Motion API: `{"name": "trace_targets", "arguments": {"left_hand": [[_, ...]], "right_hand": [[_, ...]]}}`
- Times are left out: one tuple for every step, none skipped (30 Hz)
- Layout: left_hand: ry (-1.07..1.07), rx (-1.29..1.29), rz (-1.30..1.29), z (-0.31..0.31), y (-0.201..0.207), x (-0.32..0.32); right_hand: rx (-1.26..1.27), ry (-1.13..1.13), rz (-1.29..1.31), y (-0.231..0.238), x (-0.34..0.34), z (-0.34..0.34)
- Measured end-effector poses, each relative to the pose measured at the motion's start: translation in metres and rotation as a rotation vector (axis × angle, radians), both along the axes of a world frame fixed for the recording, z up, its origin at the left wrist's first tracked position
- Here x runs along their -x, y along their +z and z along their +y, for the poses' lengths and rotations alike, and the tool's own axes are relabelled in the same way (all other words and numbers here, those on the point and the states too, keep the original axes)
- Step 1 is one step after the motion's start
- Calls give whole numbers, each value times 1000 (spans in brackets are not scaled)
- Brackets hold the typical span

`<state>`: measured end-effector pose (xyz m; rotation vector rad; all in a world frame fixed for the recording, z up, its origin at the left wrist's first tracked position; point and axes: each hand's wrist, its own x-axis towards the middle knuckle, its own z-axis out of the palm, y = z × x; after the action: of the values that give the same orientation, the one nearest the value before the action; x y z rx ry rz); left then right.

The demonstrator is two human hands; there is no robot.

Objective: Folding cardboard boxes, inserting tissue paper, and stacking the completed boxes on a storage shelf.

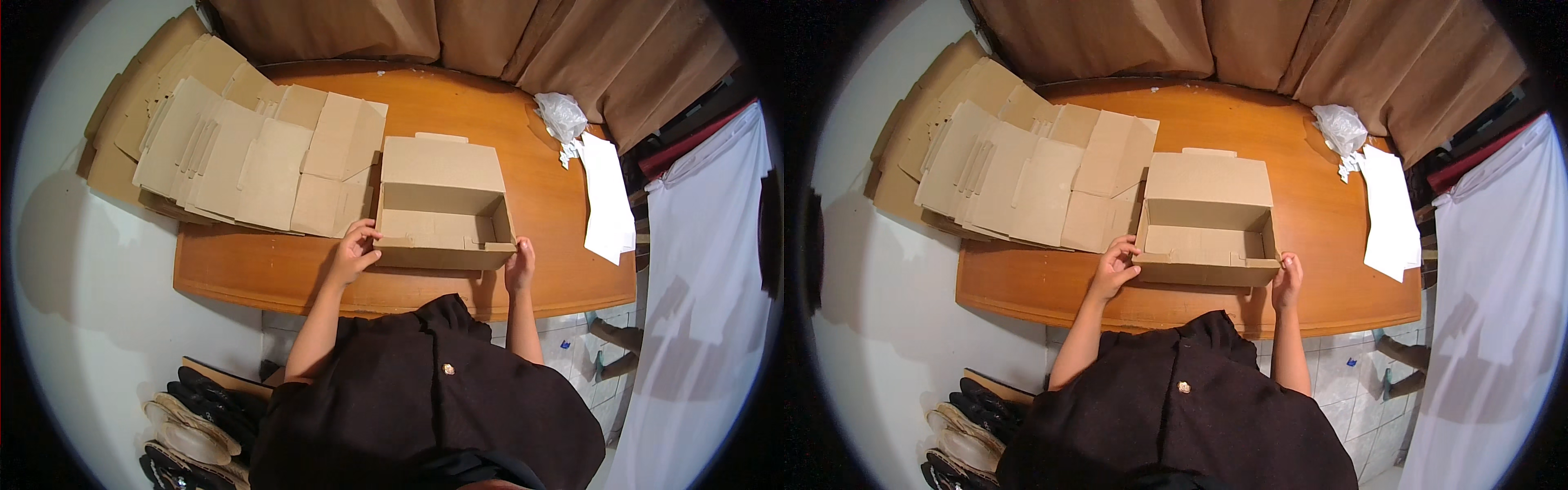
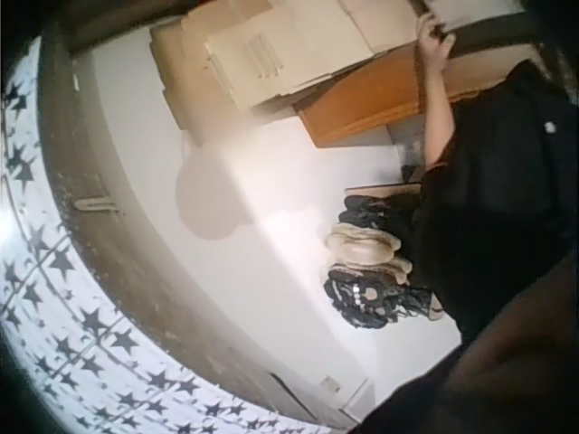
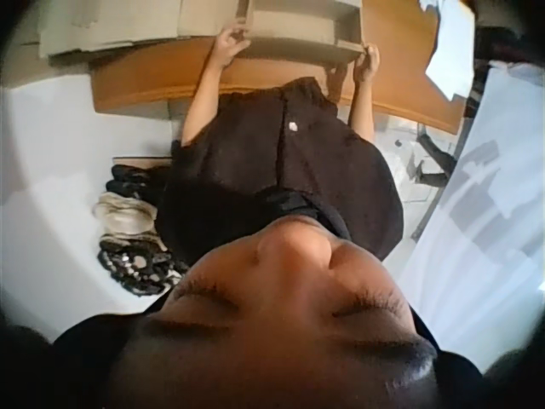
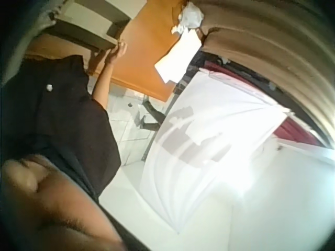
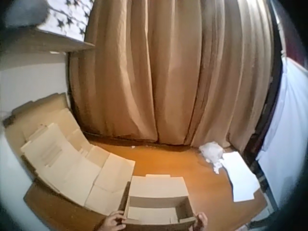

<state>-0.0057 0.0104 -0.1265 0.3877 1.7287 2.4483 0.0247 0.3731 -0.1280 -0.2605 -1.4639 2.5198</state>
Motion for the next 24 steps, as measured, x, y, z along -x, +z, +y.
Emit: {"name": "trace_targets", "arguments": {"left_hand": [[7,28,-17,0,-9,-3],[15,56,-34,0,-16,-7],[42,115,-57,4,-17,-8],[39,116,-56,7,-17,-10],[61,236,-33,10,-17,-12],[81,357,-10,12,-18,-14],[77,398,1,15,-18,-15],[70,401,3,21,-18,-16],[86,399,-42,26,-17,-17],[100,397,-85,31,-17,-18],[78,412,-71,35,-17,-19],[60,416,-71,43,-13,-20],[65,451,-67,50,-9,-21],[70,486,-63,57,-4,-22],[54,487,-65,64,-1,-23],[50,490,-62,71,2,-23],[47,493,-59,78,2,-23],[33,493,-53,86,1,-21],[13,496,-52,94,-2,-20],[-6,498,-50,102,-3,-19],[-18,496,-40,111,-4,-19],[-31,511,-22,120,-4,-18],[-42,525,-4,131,-3,-16],[-48,524,5,140,-2,-12]], "right_hand": [[-46,-29,-13,-3,-3,-1],[-45,-28,-15,-7,-6,0],[-73,-47,-6,-11,-9,2],[-100,-64,3,-16,-13,5],[-89,-56,-2,-21,-17,9],[-85,-60,-2,-25,-22,10],[-136,-103,6,-30,-26,12],[-187,-147,15,-34,-29,15],[-182,-153,11,-30,-32,11],[-199,-192,-80,-18,-35,4],[-217,-232,-172,-10,-37,0],[-213,-249,-178,-9,-41,3],[-312,-230,-183,-8,-42,6],[-412,-209,-189,-6,-44,10],[-411,-223,-198,1,-46,11],[-584,-239,-203,9,-47,10],[-758,-253,-209,13,-50,11],[-757,-267,-212,13,-51,17],[-848,-328,-192,11,-53,23],[-940,-388,-172,8,-54,30],[-940,-405,-172,0,-56,39],[-987,-436,-186,-8,-58,50],[-1035,-467,-199,-14,-59,62],[-1034,-479,-196,-12,-58,70]]}}
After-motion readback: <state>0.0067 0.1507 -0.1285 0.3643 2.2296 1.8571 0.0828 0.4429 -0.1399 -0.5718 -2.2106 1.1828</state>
